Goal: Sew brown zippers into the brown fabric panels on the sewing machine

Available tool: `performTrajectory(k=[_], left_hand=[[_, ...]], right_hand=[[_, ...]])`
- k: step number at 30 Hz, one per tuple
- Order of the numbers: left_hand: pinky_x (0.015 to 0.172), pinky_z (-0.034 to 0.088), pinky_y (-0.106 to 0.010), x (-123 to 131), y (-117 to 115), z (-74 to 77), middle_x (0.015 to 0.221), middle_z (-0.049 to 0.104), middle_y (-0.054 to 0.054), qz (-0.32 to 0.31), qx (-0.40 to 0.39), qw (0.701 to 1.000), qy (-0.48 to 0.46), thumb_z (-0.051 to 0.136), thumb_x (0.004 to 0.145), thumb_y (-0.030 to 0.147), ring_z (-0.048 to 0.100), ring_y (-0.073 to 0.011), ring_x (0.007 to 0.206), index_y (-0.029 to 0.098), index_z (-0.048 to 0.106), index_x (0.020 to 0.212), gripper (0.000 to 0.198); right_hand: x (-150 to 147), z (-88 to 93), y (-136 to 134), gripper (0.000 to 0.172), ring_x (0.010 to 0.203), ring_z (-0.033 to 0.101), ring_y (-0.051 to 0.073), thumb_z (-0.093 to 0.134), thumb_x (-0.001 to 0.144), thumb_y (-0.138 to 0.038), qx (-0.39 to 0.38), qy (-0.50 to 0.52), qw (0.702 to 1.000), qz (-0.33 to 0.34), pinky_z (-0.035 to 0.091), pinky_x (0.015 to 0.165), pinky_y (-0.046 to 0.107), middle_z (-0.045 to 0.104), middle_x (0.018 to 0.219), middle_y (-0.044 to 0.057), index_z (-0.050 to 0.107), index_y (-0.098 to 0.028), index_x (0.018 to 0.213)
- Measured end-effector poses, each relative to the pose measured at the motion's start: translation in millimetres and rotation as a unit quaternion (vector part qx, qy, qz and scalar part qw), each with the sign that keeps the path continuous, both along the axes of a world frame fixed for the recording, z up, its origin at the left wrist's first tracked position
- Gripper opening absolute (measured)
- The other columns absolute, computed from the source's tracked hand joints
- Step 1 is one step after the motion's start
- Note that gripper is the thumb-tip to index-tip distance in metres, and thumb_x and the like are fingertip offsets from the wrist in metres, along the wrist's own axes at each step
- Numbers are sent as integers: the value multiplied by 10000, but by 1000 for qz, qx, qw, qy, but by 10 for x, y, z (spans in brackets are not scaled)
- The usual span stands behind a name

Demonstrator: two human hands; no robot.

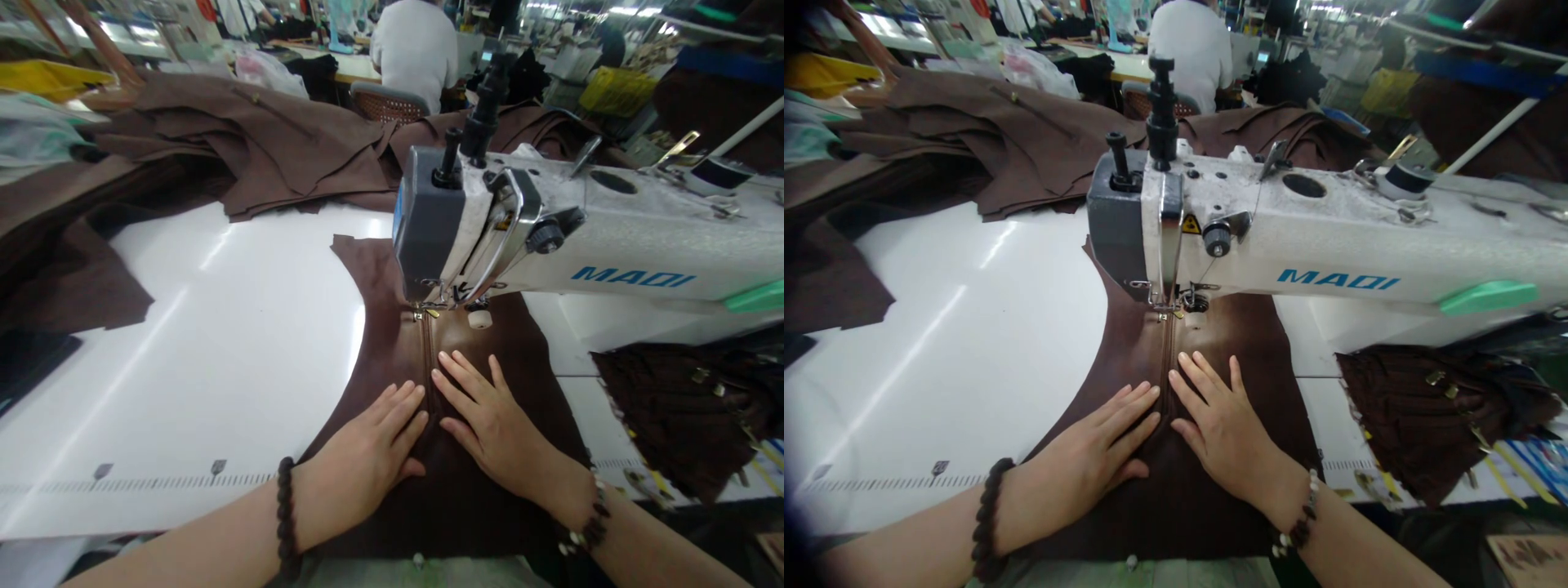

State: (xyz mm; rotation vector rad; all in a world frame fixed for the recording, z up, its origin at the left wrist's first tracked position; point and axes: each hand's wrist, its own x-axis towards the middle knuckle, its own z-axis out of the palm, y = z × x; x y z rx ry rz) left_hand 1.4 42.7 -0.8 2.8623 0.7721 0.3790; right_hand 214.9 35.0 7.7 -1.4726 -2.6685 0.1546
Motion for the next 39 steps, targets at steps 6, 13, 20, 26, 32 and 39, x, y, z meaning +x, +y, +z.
performTrajectory(k=[6,13,20,26,32,39], left_hand=[[1000,397,-473,29,77,7,1301,461,-219,3,-3,1000,14,571,838,397,412,-329,1231,51,527,1185,493],[1012,378,-478,68,246,-4,1279,479,-219,5,6,1000,19,595,819,408,422,-335,1221,40,522,1176,518],[1039,344,-474,87,507,19,1275,474,-214,2,-1,1000,18,627,806,366,401,-325,1237,38,488,1198,529],[1053,328,-457,98,728,45,1277,461,-199,-2,0,1000,23,592,833,358,383,-308,1248,50,473,1196,490],[1051,333,-429,84,933,56,1176,506,-152,-25,-6,1000,14,538,868,330,427,-292,1178,53,482,1192,430],[1006,360,-441,59,1083,74,1123,500,-151,-50,-19,999,2,460,908,320,406,-282,1155,65,496,1177,373]], right_hand=[[61,-14,91,440,1333,249,247,390,899,-290,-5,-11,1000,16,252,1002,631,291,1433,89,379,-210,1332],[112,10,288,430,1340,239,225,377,907,-283,-16,9,999,26,237,1016,612,279,1440,84,371,-233,1334],[140,18,553,430,1322,281,221,382,905,-276,-23,31,999,34,248,1033,576,310,1422,114,386,-200,1328],[162,5,758,430,1277,362,206,380,911,-285,-34,55,997,34,282,1052,508,369,1390,108,388,-192,1331],[180,-13,930,437,1205,447,194,396,909,-310,-33,76,996,40,362,1022,422,507,1281,79,401,-174,1325],[128,85,1019,297,998,578,181,380,908,-287,-33,69,997,25,450,897,364,645,1051,66,637,-186,1017]])
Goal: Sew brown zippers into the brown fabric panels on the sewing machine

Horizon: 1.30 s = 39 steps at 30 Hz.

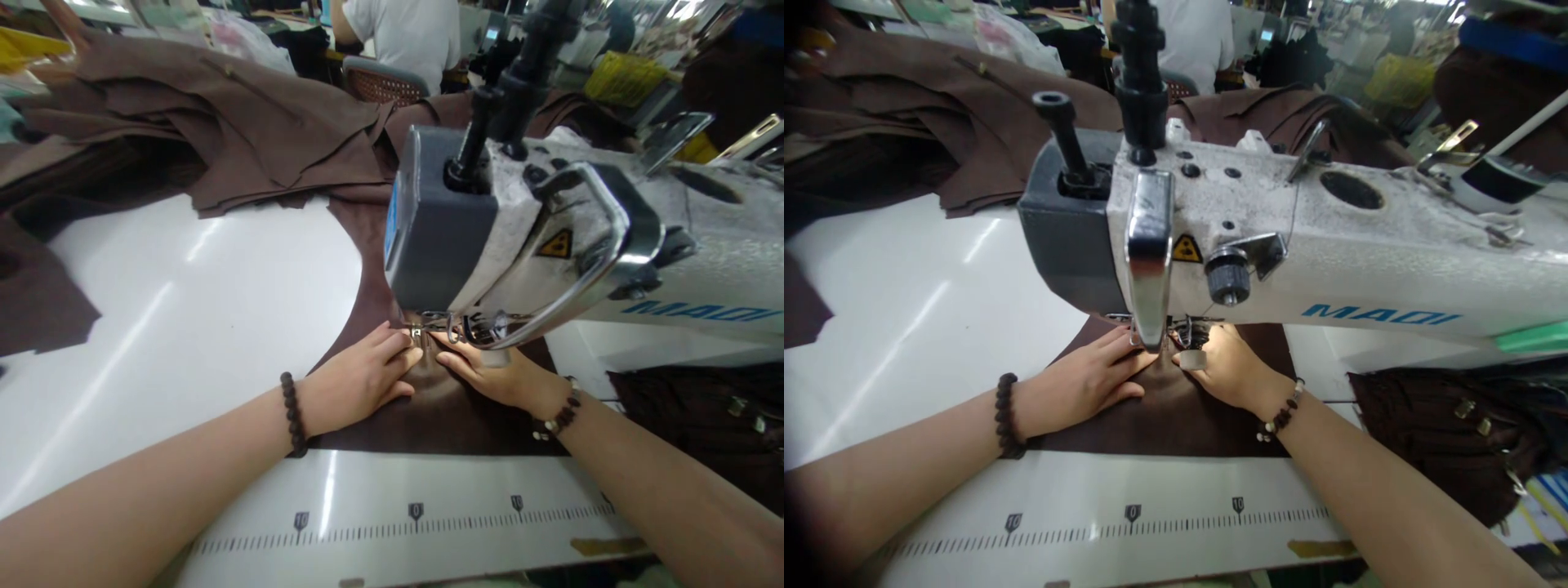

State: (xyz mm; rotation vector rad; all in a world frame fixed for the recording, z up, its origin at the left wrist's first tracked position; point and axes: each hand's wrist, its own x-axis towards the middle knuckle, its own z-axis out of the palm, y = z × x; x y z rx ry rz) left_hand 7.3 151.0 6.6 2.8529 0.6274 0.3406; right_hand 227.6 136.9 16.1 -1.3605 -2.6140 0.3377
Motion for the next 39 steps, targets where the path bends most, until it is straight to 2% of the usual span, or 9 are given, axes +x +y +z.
performTrajectory(k=[3,7,12,21,27,31,36,39], left_hand=[[955,400,-425,-3,43,17,1068,503,-135,-10,-9,1000,-9,422,924,296,451,-255,1065,94,539,1120,305],[898,428,-398,-9,82,16,1001,500,-123,-7,-7,1000,-22,397,931,292,477,-234,948,99,585,1014,282],[879,422,-389,-10,116,4,942,502,-102,-6,9,1000,-26,428,920,284,481,-217,871,108,603,926,249],[866,422,-372,1,158,3,894,490,-93,-13,27,999,-40,446,910,264,477,-230,889,101,601,835,237],[866,426,-396,5,178,2,879,495,-103,-18,46,998,-44,411,923,281,487,-238,894,100,600,882,265],[869,431,-404,-6,199,-20,920,504,-121,-17,31,999,-39,373,936,294,495,-243,917,104,600,927,296],[919,418,-395,-14,234,-60,1050,514,-150,-28,14,999,-23,353,947,306,486,-243,1017,94,582,1065,333],[934,416,-388,-35,257,-37,1141,497,-160,-37,22,999,-16,370,943,324,473,-245,1071,99,567,1112,343]], right_hand=[[-23,88,1,383,920,602,177,288,923,-246,-23,-14,1000,1,470,837,356,668,973,73,667,-189,920],[-29,135,10,430,838,614,163,245,911,-203,-44,-13,999,0,481,767,328,683,891,66,674,-198,882],[5,111,40,392,887,607,161,278,886,-199,-49,-19,999,5,474,787,329,678,924,53,667,-214,939],[33,96,86,388,895,613,166,284,893,-233,-52,-23,998,5,477,783,325,671,960,48,667,-221,958],[36,84,145,323,866,619,152,360,889,-255,-87,2,996,17,473,790,286,677,926,45,672,-198,951],[31,85,140,329,899,612,169,358,890,-243,-77,-23,997,-1,458,833,303,671,946,77,664,-170,985],[23,14,165,309,942,592,194,379,891,-254,-61,-53,997,-18,438,872,336,660,973,92,653,-153,991],[37,-29,175,307,976,574,207,395,897,-297,-39,-57,996,-59,415,912,351,652,986,95,645,-141,984]])
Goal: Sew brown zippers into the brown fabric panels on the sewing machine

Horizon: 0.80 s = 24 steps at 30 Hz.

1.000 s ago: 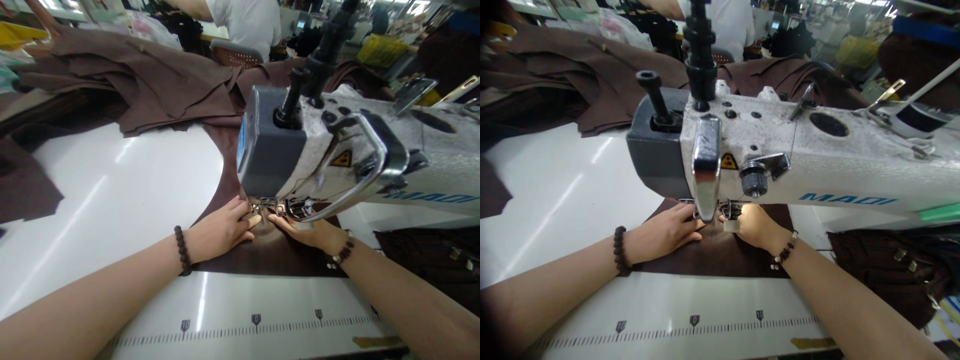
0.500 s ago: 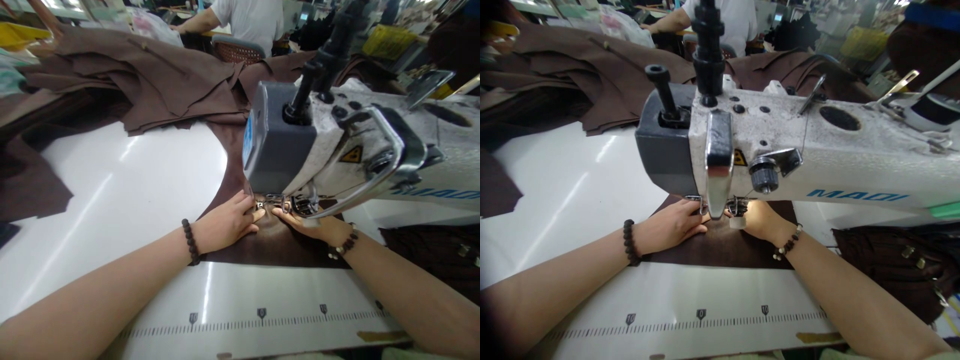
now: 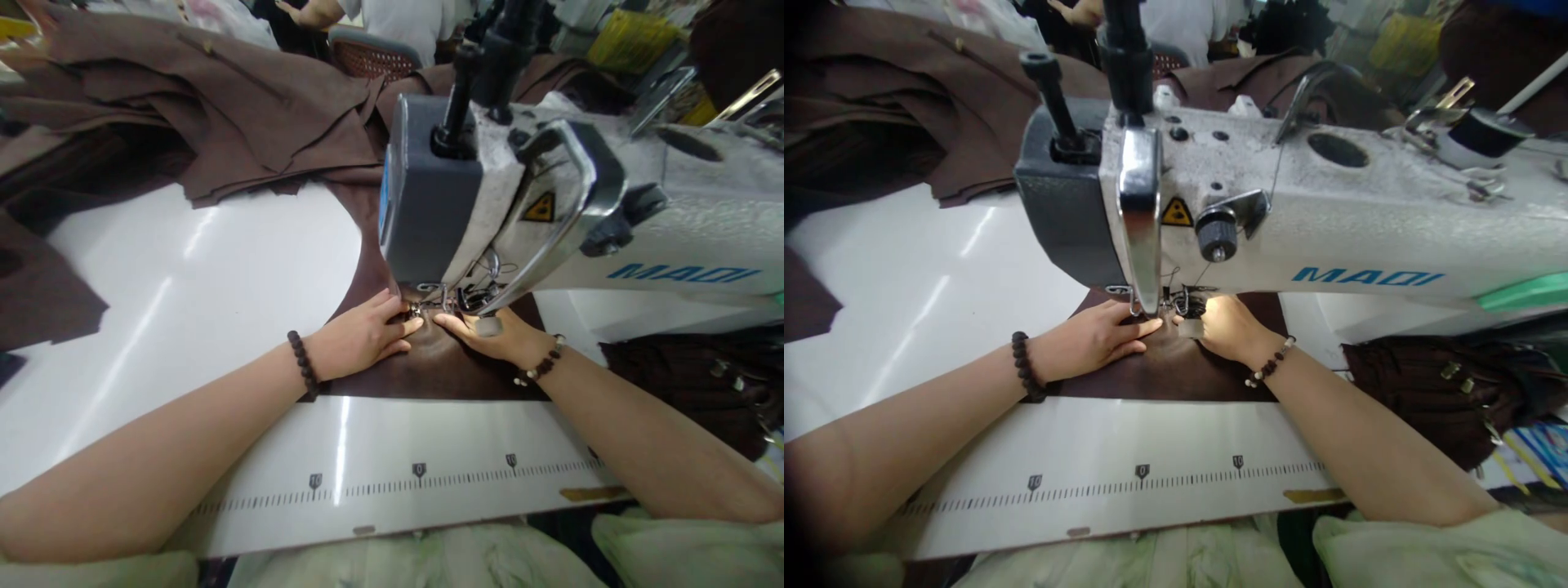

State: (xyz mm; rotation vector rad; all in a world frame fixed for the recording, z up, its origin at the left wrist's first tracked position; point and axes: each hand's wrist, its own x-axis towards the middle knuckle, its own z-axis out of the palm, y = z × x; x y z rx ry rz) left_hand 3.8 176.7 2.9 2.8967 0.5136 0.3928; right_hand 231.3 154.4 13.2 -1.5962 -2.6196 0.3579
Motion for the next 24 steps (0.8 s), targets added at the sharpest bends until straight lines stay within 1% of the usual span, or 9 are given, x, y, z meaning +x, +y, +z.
performTrajectory(k=[3,7,9,11,13,14,16,20,24], left_hand=[[970,384,-422,-44,-27,108,1140,522,-126,17,16,999,42,430,929,291,476,-240,1093,141,573,1106,273],[932,421,-401,-87,-212,295,1095,566,-116,97,26,992,74,456,917,235,528,-232,1033,126,610,1017,214],[890,455,-365,-75,-332,340,1072,580,-118,113,19,991,70,471,910,243,552,-228,996,110,602,1026,220],[888,460,-346,-36,-423,339,1067,584,-123,121,15,990,67,515,890,265,561,-230,988,90,583,1057,252],[910,450,-334,18,-463,310,1069,581,-131,129,16,990,64,554,869,298,559,-233,1001,70,573,1057,296],[918,445,-329,47,-465,291,1067,580,-134,133,19,989,62,565,861,318,558,-234,1004,67,573,1045,311],[919,443,-326,101,-445,256,1059,576,-135,149,25,986,66,589,840,361,555,-236,1004,71,576,1015,339],[898,447,-337,172,-409,201,1074,557,-140,190,21,978,83,665,747,459,539,-257,1008,70,568,1012,481],[919,419,-371,217,-447,144,1115,532,-152,210,17,975,67,651,727,522,505,-276,1048,69,559,1028,551]], right_hand=[[-37,29,-138,335,1049,535,230,404,901,-339,39,-22,998,-53,385,950,375,623,1044,123,616,-115,1030],[-276,191,-649,480,1062,524,277,425,886,-409,53,-100,988,-107,430,876,378,559,1140,200,511,-52,1195],[-428,298,-916,494,1005,558,275,402,892,-419,28,-117,988,-95,459,811,370,558,1151,200,491,-71,1232],[-539,400,-1061,405,881,601,234,362,913,-373,-13,-110,991,-75,474,737,338,619,1038,152,545,-126,1176],[-583,472,-1044,329,811,604,208,351,920,-312,-18,-100,992,-79,472,717,326,643,906,106,596,-160,1079],[-583,486,-984,303,832,597,211,364,916,-290,-1,-94,992,-90,468,744,335,639,895,98,599,-166,1061],[-552,455,-816,291,938,567,232,403,902,-273,50,-76,990,-112,446,831,380,613,1010,110,561,-166,1121],[-428,186,-542,407,1150,464,244,409,897,-251,54,-8,994,-91,385,957,436,481,1275,127,418,-156,1292],[-233,-56,-455,435,1249,379,208,376,902,-224,39,53,997,-37,308,1041,462,431,1334,110,355,-161,1333]])
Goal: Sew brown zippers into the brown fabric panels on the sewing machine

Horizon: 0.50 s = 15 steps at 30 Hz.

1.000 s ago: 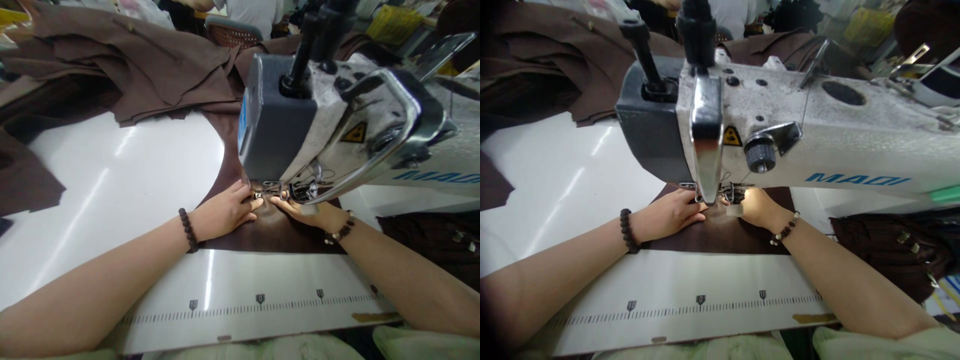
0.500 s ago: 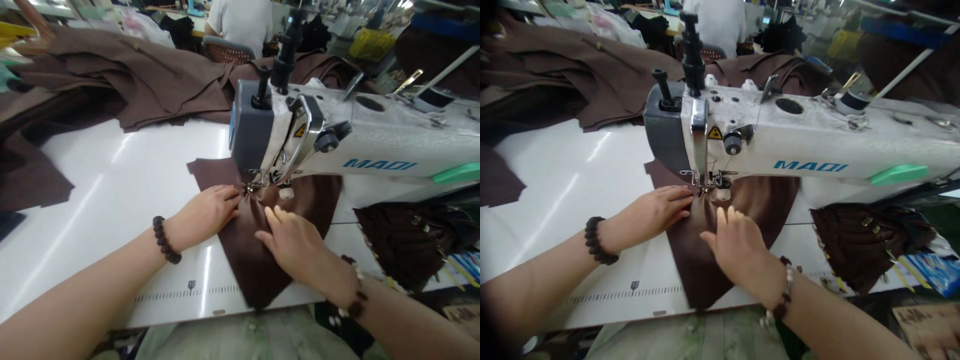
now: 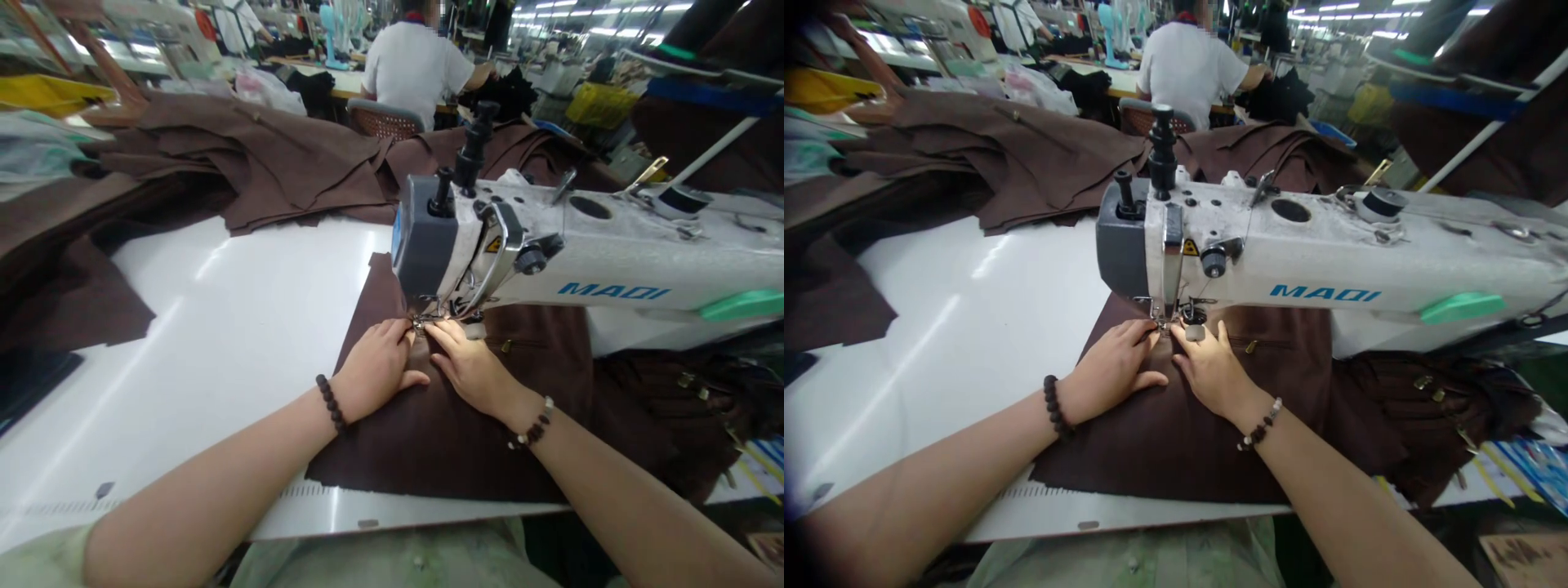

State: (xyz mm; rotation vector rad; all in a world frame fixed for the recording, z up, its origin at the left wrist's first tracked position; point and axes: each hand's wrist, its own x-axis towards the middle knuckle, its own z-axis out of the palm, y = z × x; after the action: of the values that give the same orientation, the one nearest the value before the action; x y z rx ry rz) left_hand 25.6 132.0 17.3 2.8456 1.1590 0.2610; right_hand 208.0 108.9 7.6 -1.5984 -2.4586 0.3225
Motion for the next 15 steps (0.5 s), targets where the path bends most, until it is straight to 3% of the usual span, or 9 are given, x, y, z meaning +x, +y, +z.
performTrajectory(k=[4,7,10,15], left_hand=[[929,406,-372,49,-54,-42,1065,546,-165,19,8,1000,2,622,722,564,511,-272,1019,35,552,1040,621],[859,444,-364,78,-77,-55,1026,556,-166,30,14,999,23,593,723,587,527,-269,950,17,550,1051,658],[806,461,-362,95,-92,-57,1008,557,-160,40,13,998,39,585,725,586,530,-264,910,29,551,1045,643],[783,457,-361,106,-108,-47,992,555,-157,45,0,998,43,576,728,596,526,-268,896,30,536,1067,661]], right_hand=[[80,11,22,413,1215,426,178,373,904,-211,-3,-5,999,32,293,1056,453,432,1342,80,379,-212,1317],[-41,58,-31,395,1219,416,240,402,898,-227,15,-71,997,-23,246,1040,553,486,1290,109,424,-194,1292],[-191,40,-121,429,1257,357,278,410,896,-261,17,-85,993,-75,304,986,573,470,1293,160,403,-142,1308],[-220,-7,-175,419,1272,334,263,398,893,-234,14,-49,996,-78,339,969,547,409,1354,117,403,-196,1310]])
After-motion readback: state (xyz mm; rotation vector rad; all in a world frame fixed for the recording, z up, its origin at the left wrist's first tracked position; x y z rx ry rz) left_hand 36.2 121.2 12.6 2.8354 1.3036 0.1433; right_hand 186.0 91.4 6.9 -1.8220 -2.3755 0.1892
